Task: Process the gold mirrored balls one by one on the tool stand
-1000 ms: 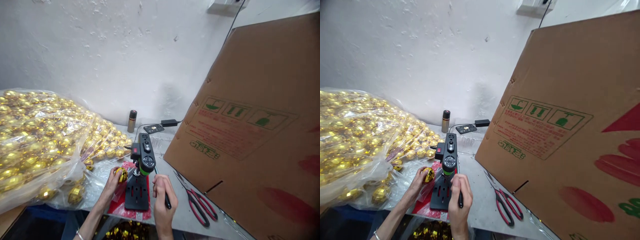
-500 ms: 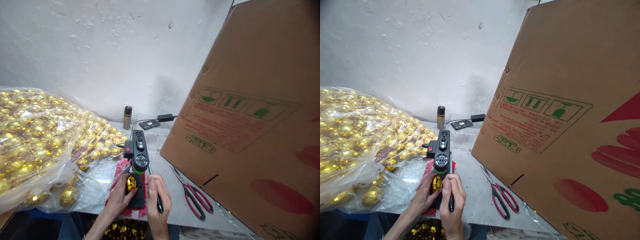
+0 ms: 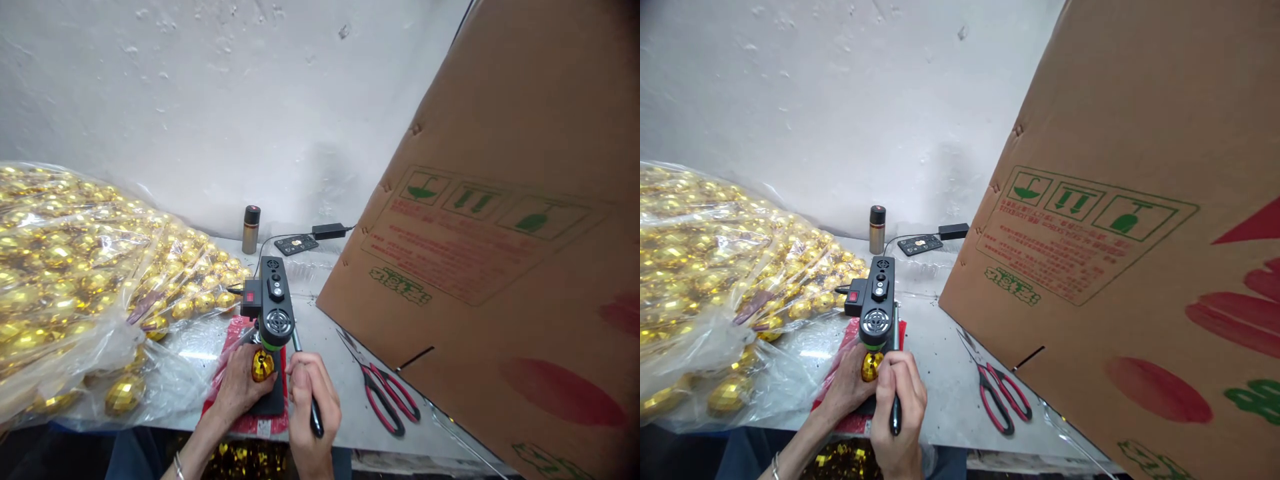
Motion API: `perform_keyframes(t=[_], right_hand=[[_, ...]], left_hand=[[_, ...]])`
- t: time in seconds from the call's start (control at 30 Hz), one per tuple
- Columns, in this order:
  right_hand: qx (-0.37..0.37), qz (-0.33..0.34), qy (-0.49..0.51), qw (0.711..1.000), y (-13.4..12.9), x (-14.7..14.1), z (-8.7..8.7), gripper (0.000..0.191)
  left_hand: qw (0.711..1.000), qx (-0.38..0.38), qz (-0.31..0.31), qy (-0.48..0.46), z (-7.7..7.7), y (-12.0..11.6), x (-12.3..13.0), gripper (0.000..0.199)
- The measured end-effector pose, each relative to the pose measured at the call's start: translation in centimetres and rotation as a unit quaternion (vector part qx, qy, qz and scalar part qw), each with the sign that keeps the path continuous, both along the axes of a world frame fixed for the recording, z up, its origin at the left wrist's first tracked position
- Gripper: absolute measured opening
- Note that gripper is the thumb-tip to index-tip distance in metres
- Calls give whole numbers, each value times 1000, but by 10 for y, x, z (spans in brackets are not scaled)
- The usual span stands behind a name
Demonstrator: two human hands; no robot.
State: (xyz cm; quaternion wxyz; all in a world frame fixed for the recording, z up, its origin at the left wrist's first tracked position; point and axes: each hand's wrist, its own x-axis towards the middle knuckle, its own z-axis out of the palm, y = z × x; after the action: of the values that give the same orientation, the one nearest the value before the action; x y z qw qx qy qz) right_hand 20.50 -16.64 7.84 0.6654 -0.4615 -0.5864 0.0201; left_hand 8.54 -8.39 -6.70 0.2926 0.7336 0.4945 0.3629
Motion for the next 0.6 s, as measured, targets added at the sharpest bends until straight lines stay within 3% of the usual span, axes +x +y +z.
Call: perform_keyframes(t=[0.17,0.3,0.43,0.6], right_hand=[[0,-3,-11,1000,0,3,-7,30],[16,2,0,1000,-1,3,-27,34],[-32,-20,53,998,-8,-5,-49,34],[-47,-32,77,995,-12,-12,-58,36]], left_hand=[[1000,-10,-9,23,0,-2,1,36],[999,-30,-15,6,2,-6,0,36],[999,-45,-21,-9,1,-7,1,42],[999,-48,-18,-17,-2,-8,1,42]])
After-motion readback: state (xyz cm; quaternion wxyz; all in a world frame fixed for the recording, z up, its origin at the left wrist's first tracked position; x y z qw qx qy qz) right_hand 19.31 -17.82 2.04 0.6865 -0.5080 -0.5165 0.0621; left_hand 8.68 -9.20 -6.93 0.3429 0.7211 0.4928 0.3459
